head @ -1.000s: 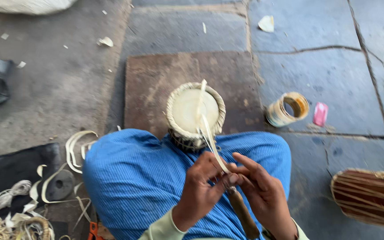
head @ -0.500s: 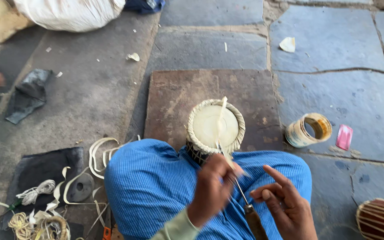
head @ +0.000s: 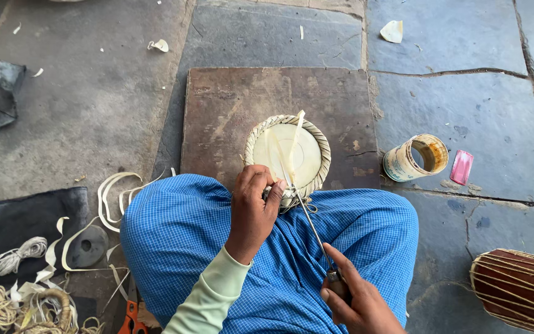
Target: The person sits cross-legged on the floor with a drum in their lap and uses a knife to trim and shape a leather strap wrapped around the drum's rim. They pull the strap taut, cut off excess lengths, and work the strap around the edge section by section.
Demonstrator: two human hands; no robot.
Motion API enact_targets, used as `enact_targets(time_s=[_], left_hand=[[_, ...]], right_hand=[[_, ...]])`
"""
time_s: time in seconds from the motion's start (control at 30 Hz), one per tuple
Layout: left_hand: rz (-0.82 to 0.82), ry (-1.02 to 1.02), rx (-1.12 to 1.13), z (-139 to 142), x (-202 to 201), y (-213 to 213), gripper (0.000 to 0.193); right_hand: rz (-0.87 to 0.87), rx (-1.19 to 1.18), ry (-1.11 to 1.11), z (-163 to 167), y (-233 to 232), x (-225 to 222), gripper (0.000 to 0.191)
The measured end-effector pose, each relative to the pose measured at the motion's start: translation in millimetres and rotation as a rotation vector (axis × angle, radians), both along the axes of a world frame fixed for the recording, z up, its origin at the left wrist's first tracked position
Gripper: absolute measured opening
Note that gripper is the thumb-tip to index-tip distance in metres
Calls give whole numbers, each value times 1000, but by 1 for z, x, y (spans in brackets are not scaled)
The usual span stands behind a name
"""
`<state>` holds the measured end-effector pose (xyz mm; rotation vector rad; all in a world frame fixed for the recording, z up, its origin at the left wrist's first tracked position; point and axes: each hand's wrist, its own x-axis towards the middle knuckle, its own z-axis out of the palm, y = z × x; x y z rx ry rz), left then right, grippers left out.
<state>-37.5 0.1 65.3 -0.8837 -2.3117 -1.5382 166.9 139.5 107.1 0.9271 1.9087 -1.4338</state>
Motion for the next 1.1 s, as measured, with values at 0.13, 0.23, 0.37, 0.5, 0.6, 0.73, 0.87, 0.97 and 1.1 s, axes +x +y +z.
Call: enact_targets(time_s=[0.13,0.23,0.37,0.5,0.6,0.73,0.87,0.97,1.1], left_hand=[[16,42,-47,-3,2,1,17],[17,44,-55,-4,2,1,15],[24,38,-67,-3,2,2,15],[34,38,-85,-2,2,2,15],[51,38,-101,-1,4,5,16],[78,49,-113,0,8,9,15],[97,88,-119,-2,12,11,17],[100,59,-124,-5,13,13,18],[65,47,-91,-9,11,12,17]], right_hand=[[10,32,115,-9,-2,3,79],[-10,42,120,-15,-3,6,79],[24,70,169,-19,-5,8,79],[22,72,175,-18,-7,8,79],[20,52,190,-17,-6,8,80],[25,45,153,-18,-4,8,77],[91,73,153,-18,-2,8,78],[106,85,159,-16,3,8,77],[156,140,403,-18,5,12,74]])
